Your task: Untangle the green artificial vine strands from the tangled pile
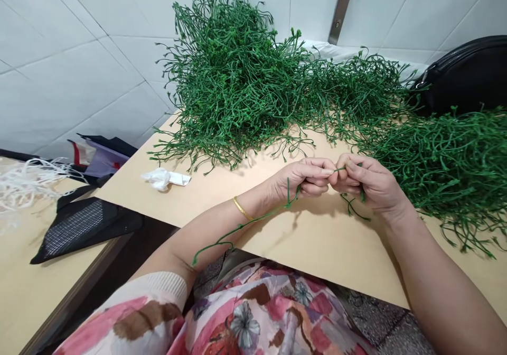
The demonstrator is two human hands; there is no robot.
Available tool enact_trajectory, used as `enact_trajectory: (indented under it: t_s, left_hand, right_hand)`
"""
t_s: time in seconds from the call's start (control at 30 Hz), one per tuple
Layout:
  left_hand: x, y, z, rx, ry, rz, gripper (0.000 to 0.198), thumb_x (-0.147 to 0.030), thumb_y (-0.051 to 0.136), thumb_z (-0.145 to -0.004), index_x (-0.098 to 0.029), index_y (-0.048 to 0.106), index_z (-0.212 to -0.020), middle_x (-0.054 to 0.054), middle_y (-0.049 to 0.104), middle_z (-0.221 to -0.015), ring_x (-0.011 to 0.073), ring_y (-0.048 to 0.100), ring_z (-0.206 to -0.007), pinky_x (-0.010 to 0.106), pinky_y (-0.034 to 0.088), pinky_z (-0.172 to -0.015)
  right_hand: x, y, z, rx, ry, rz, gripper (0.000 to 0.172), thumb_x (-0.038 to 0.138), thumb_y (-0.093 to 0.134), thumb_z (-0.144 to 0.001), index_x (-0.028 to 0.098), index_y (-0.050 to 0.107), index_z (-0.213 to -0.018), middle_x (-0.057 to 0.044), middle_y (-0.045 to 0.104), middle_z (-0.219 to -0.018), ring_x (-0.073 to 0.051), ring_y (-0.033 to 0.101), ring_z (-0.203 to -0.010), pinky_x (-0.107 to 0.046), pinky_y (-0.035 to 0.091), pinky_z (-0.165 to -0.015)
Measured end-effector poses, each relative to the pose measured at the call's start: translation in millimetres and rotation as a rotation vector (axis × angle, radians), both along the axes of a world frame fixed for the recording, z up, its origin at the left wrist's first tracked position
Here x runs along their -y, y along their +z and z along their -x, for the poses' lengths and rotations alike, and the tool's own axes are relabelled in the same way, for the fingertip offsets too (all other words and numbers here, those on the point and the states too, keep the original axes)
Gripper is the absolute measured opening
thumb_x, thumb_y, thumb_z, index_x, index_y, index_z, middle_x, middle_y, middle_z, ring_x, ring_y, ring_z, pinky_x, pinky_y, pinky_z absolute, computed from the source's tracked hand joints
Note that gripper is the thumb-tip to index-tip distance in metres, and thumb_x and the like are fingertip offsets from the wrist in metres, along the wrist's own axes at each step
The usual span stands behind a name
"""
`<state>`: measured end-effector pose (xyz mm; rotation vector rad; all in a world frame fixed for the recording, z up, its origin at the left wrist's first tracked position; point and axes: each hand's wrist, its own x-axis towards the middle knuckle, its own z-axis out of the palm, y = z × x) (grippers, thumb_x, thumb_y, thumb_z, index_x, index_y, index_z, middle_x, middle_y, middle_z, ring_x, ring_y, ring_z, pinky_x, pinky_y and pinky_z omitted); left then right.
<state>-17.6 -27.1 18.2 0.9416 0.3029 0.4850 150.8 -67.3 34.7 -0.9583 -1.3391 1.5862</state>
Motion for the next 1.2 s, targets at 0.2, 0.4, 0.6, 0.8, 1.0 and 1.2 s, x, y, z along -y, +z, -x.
enact_trajectory:
  t_s: [0.2, 0.4, 0.6, 0.8, 1.0, 1.2]
  left_hand:
    - [12, 9.3, -2, 0.072, -0.086, 0.107, 0.017, -0.027, 0.065, -0.065, -0.012, 0.057, -0.065, -0.008, 0.022, -0.044, 0.0001, 0.016, -0.036, 0.014, 0.013, -0.036]
    - [14, 16.2, 6, 0.239, -0.088, 0.15, 0.017, -0.028, 0.065, -0.067, -0.014, 0.057, -0.066, -0.007, 0.026, -0.046, 0.0017, 0.022, -0.035, 0.014, 0.02, -0.034]
    - [-19, 0.3, 1, 0.089, 0.406, 0.188, 0.01, -0.014, 0.05, -0.08, -0.011, 0.057, -0.074, -0.007, 0.025, -0.049, 0.0019, 0.027, -0.038, 0.013, 0.021, -0.036]
    - [-21, -10.4, -5, -0.069, 0.646, 0.129, 0.01, -0.014, 0.051, -0.081, -0.011, 0.056, -0.073, -0.007, 0.03, -0.049, 0.0023, 0.033, -0.039, 0.014, 0.025, -0.039]
    - [-20, -12.5, -9, -0.192, 0.834, 0.043, 0.014, -0.015, 0.05, -0.082, -0.013, 0.055, -0.069, -0.007, 0.033, -0.046, 0.0015, 0.034, -0.038, 0.014, 0.023, -0.039]
    - [-19, -14.3, -11, -0.216, 0.886, -0.075, 0.015, -0.013, 0.051, -0.08, -0.012, 0.055, -0.066, -0.006, 0.04, -0.048, 0.0006, 0.035, -0.038, 0.014, 0.024, -0.04]
  right_hand:
    - [7, 6.3, 7, -0.101, 0.025, -0.039, 0.035, 0.047, 0.06, -0.074, 0.018, 0.047, -0.059, 0.001, 0.049, -0.053, -0.003, 0.022, -0.036, -0.02, 0.017, -0.037]
    - [16, 27.9, -1, -0.376, 0.005, -0.206, 0.036, 0.036, 0.053, -0.08, 0.02, 0.033, -0.055, 0.01, 0.013, -0.044, -0.003, 0.014, -0.029, -0.022, 0.025, -0.04]
    - [4, 24.2, -26, 0.551, -0.481, -0.461, 0.025, 0.043, 0.055, -0.081, 0.02, 0.059, -0.074, 0.004, 0.037, -0.049, -0.008, 0.034, -0.045, -0.027, 0.028, -0.05]
    - [-5, -4.6, -25, 1.493, -0.474, -0.854, 0.046, 0.049, 0.054, -0.078, 0.016, 0.061, -0.109, -0.017, 0.058, -0.108, -0.035, 0.045, -0.102, -0.044, 0.034, -0.076]
    - [6, 3.3, -1, 0.981, -0.3, -0.618, 0.038, 0.042, 0.037, -0.088, 0.017, 0.06, -0.071, -0.007, 0.063, -0.075, -0.017, 0.055, -0.07, -0.03, 0.04, -0.067]
    - [12, 4.1, 19, 0.908, 0.036, -0.26, 0.04, 0.051, 0.05, -0.079, 0.016, 0.066, -0.091, 0.001, 0.049, -0.052, -0.011, 0.044, -0.05, -0.024, 0.031, -0.048]
